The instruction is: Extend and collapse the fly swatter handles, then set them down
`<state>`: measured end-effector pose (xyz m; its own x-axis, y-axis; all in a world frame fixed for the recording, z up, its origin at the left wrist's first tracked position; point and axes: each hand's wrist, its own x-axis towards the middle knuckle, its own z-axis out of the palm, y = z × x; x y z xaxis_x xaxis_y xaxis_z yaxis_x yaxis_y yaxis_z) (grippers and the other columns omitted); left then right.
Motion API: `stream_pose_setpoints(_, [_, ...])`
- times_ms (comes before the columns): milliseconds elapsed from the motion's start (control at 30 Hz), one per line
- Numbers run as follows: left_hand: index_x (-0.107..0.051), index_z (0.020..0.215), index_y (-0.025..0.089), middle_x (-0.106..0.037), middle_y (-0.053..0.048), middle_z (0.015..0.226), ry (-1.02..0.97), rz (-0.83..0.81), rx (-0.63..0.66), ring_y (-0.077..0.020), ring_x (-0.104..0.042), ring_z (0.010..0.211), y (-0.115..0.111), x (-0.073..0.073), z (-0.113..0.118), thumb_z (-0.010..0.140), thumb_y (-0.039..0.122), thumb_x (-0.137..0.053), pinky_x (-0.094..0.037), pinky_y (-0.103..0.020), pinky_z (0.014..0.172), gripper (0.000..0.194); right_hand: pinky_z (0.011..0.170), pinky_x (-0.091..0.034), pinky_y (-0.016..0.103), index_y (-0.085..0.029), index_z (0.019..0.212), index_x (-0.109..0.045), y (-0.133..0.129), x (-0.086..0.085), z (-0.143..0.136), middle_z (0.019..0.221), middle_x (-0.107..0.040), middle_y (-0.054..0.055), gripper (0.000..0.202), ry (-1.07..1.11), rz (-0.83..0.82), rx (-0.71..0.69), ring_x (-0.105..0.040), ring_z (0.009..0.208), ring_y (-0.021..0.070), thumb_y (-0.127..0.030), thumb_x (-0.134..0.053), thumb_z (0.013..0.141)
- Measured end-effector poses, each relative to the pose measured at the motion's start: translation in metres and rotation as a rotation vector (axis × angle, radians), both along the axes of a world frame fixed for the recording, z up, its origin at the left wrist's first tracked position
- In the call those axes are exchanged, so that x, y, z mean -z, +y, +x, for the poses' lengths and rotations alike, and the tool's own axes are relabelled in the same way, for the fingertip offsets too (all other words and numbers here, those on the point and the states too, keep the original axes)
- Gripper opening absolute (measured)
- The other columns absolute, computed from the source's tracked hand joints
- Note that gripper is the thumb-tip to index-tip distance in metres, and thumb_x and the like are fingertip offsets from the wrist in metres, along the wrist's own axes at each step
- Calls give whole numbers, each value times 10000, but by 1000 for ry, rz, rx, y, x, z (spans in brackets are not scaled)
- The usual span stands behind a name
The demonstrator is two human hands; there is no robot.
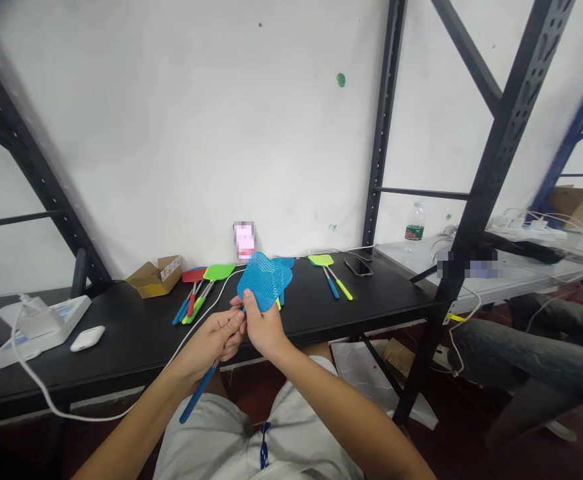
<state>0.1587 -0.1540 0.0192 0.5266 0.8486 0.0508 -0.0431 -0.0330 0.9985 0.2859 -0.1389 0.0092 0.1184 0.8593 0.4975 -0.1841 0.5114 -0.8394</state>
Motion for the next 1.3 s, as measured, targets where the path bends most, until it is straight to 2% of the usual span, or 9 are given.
stream_pose_setpoints(100, [-481, 737, 171, -332, 84, 484, -3, -40, 13, -23, -177, 370, -1, -3, -3, 888, 500, -538, -107, -177, 375, 366, 540, -442, 246, -144, 850, -678, 10, -11, 20, 740, -687, 64, 428, 160, -60, -7, -623, 610, 138, -530, -499, 889])
stream_pose_setpoints(233, [-474, 753, 170, -345, 82, 503, -73, -70, -77, -19, -184, 365, 3, -3, -5, 897, 459, -540, -94, -173, 375, 329, 468, -391, 220, -136, 762, -667, 31, -17, 57, 631, -633, 38, 399, 241, -99, 55, -557, 510, 104, -522, -585, 828])
stream_pose_setpoints(367, [-464, 752, 169, -340, 87, 506, -166, -88, -162, -13, -177, 356, 12, 2, -6, 896, 435, -542, -93, -169, 373, 313, 389, -327, 208, -127, 639, -632, 53, -2, 82, 495, -531, 5, 416, 58, -306, -24, -486, 413, 93, -526, -663, 750])
stream_pose_setpoints(500, [-485, 762, 162, -344, 87, 502, -224, -82, -193, -15, -188, 357, 16, 4, -9, 880, 430, -570, -104, -167, 366, 305, 343, -247, 194, -124, 604, -599, 73, 17, 92, 457, -469, -18, 393, -8, -459, 16, -421, 380, 74, -487, -692, 725])
stream_pose_setpoints(633, [-488, 762, 159, -348, 88, 501, -272, -84, -204, -13, -193, 358, 15, 2, -11, 867, 439, -588, -106, -162, 366, 316, 350, -251, 183, -132, 646, -568, 84, 28, 92, 481, -438, -41, 325, 78, -607, -43, -392, 385, 58, -419, -670, 760])
stream_pose_setpoints(800, [-490, 762, 157, -355, 88, 498, -284, -75, -206, -11, -202, 357, 14, -1, -14, 864, 439, -596, -126, -158, 365, 318, 358, -258, 177, -170, 648, -465, 85, 30, 86, 487, -425, -49, 302, 67, -685, -127, -406, 392, 64, -383, -582, 828])
stream_pose_setpoints(1067, [-498, 764, 157, -368, 82, 515, -313, -50, -214, -16, -217, 365, 16, -3, -22, 860, 443, -605, -133, -162, 361, 320, 324, -113, 159, -181, 641, -422, 64, 27, 61, 488, -442, -51, 434, -249, -706, -395, -341, 346, 37, -519, -655, 780])
stream_pose_setpoints(1167, [-501, 764, 156, -366, 81, 518, -328, -40, -207, -17, -220, 371, 17, -2, -23, 865, 440, -600, -135, -165, 363, 318, 308, -131, 163, -180, 654, -442, 59, 28, 51, 491, -466, -41, 433, -327, -704, -384, -382, 343, 49, -532, -667, 770])
stream_pose_setpoints(1300, [-499, 767, 153, -379, 76, 530, -349, -37, -246, -21, -238, 378, 20, -1, -26, 869, 434, -597, -148, -170, 368, 314, 296, -188, 165, -154, 794, -549, 56, 29, 43, 501, -501, -42, 374, -345, -665, -353, -439, 352, 70, -516, -644, 798])
